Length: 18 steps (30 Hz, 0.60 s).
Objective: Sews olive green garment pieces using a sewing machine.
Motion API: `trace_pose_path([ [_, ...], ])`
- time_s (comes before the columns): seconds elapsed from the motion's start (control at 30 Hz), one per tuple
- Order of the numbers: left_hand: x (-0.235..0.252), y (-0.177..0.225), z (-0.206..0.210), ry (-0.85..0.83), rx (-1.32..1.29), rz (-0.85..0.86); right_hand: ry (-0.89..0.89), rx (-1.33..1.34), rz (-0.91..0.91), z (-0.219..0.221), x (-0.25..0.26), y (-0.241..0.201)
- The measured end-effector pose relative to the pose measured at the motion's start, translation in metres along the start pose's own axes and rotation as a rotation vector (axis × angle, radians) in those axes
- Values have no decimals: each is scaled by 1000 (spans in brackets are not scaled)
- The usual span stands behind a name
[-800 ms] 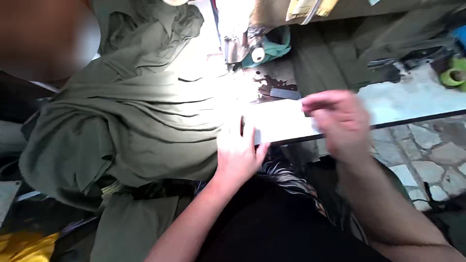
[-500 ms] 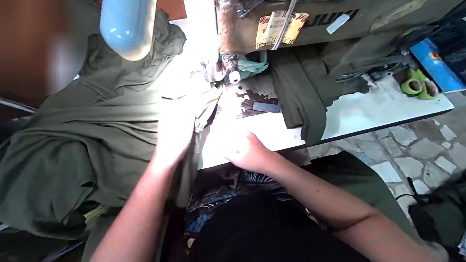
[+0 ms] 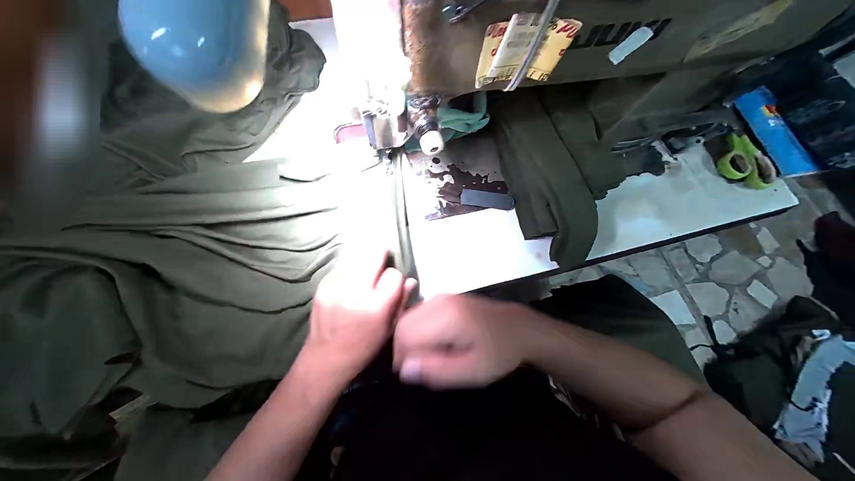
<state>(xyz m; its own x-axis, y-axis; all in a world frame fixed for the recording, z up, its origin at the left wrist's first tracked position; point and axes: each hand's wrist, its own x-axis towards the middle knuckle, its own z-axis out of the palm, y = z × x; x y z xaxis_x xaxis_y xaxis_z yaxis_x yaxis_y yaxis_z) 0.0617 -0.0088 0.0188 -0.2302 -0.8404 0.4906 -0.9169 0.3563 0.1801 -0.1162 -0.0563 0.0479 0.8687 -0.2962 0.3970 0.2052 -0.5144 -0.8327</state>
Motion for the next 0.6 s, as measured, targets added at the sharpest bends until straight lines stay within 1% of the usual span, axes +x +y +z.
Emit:
trace_pose_path([
  [0.03,-3,4,7,-6,0,38,186,-103,35,-16,-1,7],
  [0.07,-6,7,16,-2,-4,64,351,-299,96,-29,1,19],
  [0.1,-6,10,23,-6,-4,79,433,-507,166,-42,7,34],
  [0.13,-6,13,27,-13,-7,79,435,-668,246,-52,13,48],
  [0.17,-6,16,30,-16,-11,67,370,-762,334,-59,19,60],
  [0.23,-6,20,33,-13,-14,42,166,-836,476,-65,29,76],
  [0.27,-8,20,35,-4,-18,31,81,-855,517,-64,33,80],
  [0.3,-9,20,36,10,-25,22,46,-883,497,-61,32,84],
  [0.33,-11,21,37,22,-34,16,49,-909,429,-55,25,86],
  [0.4,-13,21,38,24,-53,6,87,-937,253,-43,8,84],
  [0.47,-12,22,36,5,-57,1,124,-940,116,-31,-9,77],
  [0.53,-11,24,33,-27,-61,1,159,-952,40,-21,-21,73],
  [0.6,-10,24,30,-68,-85,0,169,-970,28,-17,-25,70],
])
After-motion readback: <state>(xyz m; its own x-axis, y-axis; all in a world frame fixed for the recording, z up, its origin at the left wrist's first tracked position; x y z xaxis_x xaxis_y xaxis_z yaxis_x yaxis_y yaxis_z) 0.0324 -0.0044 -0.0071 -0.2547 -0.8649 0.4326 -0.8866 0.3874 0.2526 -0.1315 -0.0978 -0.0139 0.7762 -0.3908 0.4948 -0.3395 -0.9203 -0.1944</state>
